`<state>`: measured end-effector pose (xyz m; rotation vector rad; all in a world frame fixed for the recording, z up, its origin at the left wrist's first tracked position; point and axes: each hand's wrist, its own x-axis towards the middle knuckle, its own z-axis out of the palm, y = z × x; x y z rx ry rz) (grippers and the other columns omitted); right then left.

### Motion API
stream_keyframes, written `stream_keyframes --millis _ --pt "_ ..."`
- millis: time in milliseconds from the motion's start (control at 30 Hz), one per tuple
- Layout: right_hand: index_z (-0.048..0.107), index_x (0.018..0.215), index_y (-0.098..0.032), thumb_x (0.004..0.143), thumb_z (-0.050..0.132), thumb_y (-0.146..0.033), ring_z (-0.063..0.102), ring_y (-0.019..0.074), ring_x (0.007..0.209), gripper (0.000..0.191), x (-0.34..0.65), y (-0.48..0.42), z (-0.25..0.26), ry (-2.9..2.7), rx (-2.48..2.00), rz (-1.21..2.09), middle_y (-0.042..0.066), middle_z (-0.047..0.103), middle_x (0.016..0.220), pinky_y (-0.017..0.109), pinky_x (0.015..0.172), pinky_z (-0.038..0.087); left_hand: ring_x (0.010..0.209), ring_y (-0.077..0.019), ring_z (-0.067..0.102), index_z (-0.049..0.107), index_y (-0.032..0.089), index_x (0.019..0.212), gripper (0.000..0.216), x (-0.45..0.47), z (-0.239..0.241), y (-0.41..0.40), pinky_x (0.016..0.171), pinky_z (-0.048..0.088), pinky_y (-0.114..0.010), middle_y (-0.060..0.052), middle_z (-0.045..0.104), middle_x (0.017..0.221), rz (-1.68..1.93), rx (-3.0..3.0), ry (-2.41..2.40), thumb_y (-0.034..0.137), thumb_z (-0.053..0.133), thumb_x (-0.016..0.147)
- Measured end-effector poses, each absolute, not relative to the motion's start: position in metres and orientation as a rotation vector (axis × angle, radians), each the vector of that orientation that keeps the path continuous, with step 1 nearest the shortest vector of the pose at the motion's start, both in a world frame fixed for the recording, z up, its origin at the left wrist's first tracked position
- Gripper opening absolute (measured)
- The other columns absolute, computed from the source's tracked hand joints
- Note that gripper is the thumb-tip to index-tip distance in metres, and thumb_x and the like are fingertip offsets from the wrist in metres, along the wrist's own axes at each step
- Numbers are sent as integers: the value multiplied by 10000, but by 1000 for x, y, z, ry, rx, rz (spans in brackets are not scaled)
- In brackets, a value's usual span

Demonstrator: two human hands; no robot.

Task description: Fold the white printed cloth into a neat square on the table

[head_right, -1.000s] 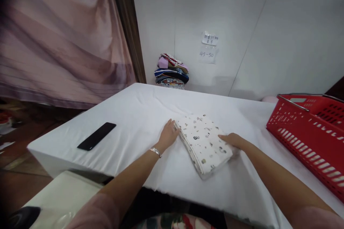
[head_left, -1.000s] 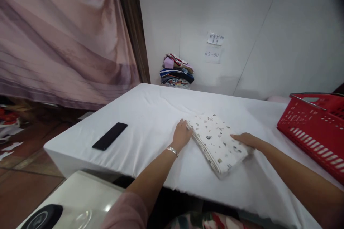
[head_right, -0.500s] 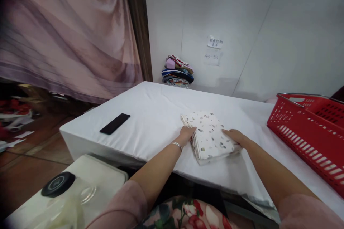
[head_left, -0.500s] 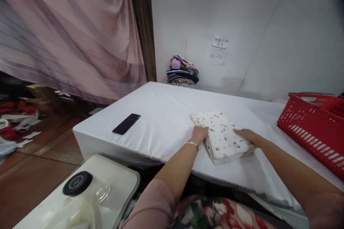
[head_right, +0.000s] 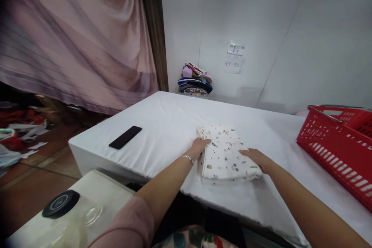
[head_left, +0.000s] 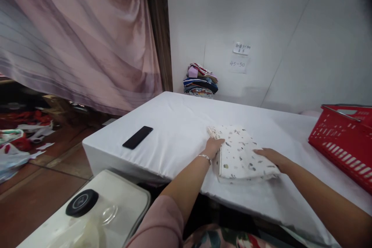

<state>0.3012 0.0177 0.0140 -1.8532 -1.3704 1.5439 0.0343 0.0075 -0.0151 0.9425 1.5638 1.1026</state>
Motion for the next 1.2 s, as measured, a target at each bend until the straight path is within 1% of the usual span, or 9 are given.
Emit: stream_keyframes --millis 200,333,467,600,700,800,967,1067,1200 --pt "581 1115 -140 787 597 -419 683 259 844 431 274 37 55 -1343 -1564 1372 141 708 990 318 659 566 878 -203 651 645 87 1024 407 0 34 58 733 493 -261 -124 699 982 1243 986 1498 363 665 725" --pt "573 1132 -122 808 577 -427 678 241 828 444 255 49 59 -1389 -1514 1317 146 704 976 297 632 555 859 -205 640 618 96 1022 480 -22 57 78 701 488 -258 -129 680 1010 1264 978 1461 397 737 667" --pt "553 1168 -98 817 547 -473 654 256 867 514 245 52 27 -1596 -1913 1234 190 649 1100 309 629 538 825 -245 630 600 62 993 515 -32 41 61 639 503 -307 -179 664 959 988 810 1584 475 701 701" --pt "519 1230 -128 824 491 -509 616 274 915 558 252 49 7 -1986 -2084 711 148 634 1104 370 749 500 771 -201 619 566 64 1030 479 -37 16 30 620 510 -283 -179 647 984 871 774 1545 479 598 793" --pt "542 1198 -195 849 445 -441 589 240 959 438 249 37 11 -2067 -1846 427 87 635 1081 358 835 461 745 -161 613 562 90 1041 379 -40 8 8 610 499 -242 -149 652 986 860 872 1521 412 533 841" --pt "577 1130 -237 853 442 -407 568 232 997 351 226 18 17 -2189 -1489 497 76 617 1106 336 782 482 737 -144 609 554 128 1100 312 -41 6 -12 575 472 -211 -113 664 975 833 953 1577 284 514 833" --pt "584 1144 -246 857 495 -365 520 243 1065 323 171 -10 6 -2531 -960 450 80 592 1158 396 879 440 775 -148 610 441 149 1277 506 -37 2 -46 520 432 -190 -103 657 1064 838 1022 1611 204 518 780" --pt "589 1155 -212 839 522 -290 523 251 1023 332 151 -15 -4 -2679 -892 276 102 599 1118 406 864 425 808 -142 611 434 169 1286 541 -34 -5 -59 533 433 -182 -92 625 1158 874 1040 1621 184 533 755" --pt "596 1140 -195 836 514 -233 522 247 998 317 141 -14 -6 -2722 -968 146 111 599 1087 380 826 420 800 -138 613 485 176 1243 536 -32 -15 -62 597 447 -196 -72 654 1085 869 1089 1676 127 549 713"
